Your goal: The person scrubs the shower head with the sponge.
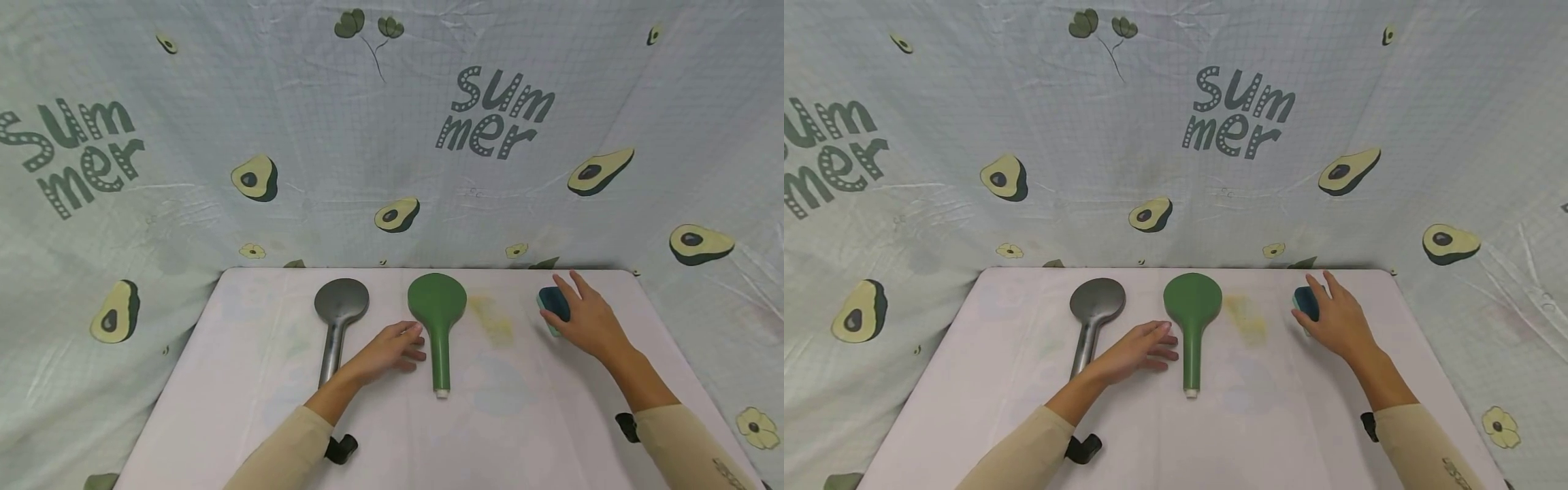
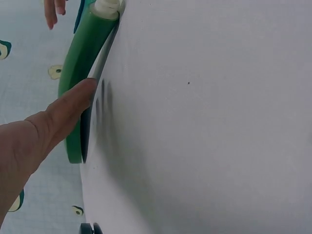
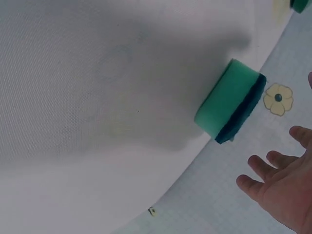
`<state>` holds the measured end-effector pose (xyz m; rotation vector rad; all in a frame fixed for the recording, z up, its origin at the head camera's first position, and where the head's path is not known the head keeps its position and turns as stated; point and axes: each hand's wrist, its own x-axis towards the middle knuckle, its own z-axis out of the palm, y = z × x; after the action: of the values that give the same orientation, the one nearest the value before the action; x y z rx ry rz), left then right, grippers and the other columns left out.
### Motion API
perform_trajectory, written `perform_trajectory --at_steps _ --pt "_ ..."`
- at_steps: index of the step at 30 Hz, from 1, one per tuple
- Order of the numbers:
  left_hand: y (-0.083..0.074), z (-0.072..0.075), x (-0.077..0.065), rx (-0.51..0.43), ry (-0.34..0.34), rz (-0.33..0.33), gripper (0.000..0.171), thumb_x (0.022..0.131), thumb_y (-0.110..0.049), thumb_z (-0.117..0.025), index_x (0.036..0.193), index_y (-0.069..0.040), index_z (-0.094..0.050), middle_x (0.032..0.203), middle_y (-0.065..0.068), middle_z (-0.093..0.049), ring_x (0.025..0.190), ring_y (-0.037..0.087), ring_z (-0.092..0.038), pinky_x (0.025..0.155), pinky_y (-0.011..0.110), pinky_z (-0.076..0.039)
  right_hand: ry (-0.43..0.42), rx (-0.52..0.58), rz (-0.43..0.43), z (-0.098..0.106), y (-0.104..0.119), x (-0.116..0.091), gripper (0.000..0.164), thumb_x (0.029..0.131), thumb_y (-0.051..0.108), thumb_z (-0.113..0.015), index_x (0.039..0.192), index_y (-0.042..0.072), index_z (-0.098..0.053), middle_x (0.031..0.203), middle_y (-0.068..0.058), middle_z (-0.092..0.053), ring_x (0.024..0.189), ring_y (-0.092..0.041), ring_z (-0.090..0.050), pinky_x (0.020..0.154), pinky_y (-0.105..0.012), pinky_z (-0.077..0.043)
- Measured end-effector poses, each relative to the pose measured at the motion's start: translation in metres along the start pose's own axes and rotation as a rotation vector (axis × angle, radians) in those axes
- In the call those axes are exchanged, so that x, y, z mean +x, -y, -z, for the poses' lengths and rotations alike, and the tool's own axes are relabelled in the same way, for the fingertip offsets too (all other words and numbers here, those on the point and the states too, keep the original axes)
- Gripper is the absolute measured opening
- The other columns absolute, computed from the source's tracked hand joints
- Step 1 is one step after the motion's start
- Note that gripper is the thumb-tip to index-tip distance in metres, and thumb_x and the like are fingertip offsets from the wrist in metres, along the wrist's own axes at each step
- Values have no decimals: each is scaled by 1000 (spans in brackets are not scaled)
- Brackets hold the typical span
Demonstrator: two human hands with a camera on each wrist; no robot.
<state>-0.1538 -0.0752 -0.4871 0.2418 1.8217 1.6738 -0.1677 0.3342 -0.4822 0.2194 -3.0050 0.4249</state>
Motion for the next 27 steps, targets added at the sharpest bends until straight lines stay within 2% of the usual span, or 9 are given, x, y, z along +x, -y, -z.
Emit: perform_trajectory --at_steps 6,13,20,27 --pt "1 -7 8 -33 -35 52 71 109 -48 -47 150 10 -39 140 31 -58 119 42 -67 95 50 -60 47 -4 -32 -5 -5 1 82 95 45 -71 156 1 -37 158 -38 -28 132 -66 -38 102 -81 -36" --pt "2 -19 17 -13 -109 117 65 108 -45 -52 140 12 -51 122 24 -70 101 30 -73 83 41 -64 95 -7 -49 -10 -10 3 85 95 49 -70 156 1 -35 156 -40 -27 130 -69 -37 99 -82 -37" --pt "0 -29 21 14 -186 182 56 105 -41 -59 130 10 -60 106 16 -73 85 18 -70 72 30 -60 119 5 -66 -16 -12 2 85 96 47 -70 156 0 -34 157 -40 -25 131 -69 -35 100 -81 -37" --pt "-3 -34 23 14 -216 205 45 102 -37 -64 113 6 -66 89 9 -71 73 14 -66 66 27 -56 158 13 -90 -23 -9 1 87 99 49 -66 159 -1 -28 159 -40 -18 133 -70 -31 99 -80 -39"
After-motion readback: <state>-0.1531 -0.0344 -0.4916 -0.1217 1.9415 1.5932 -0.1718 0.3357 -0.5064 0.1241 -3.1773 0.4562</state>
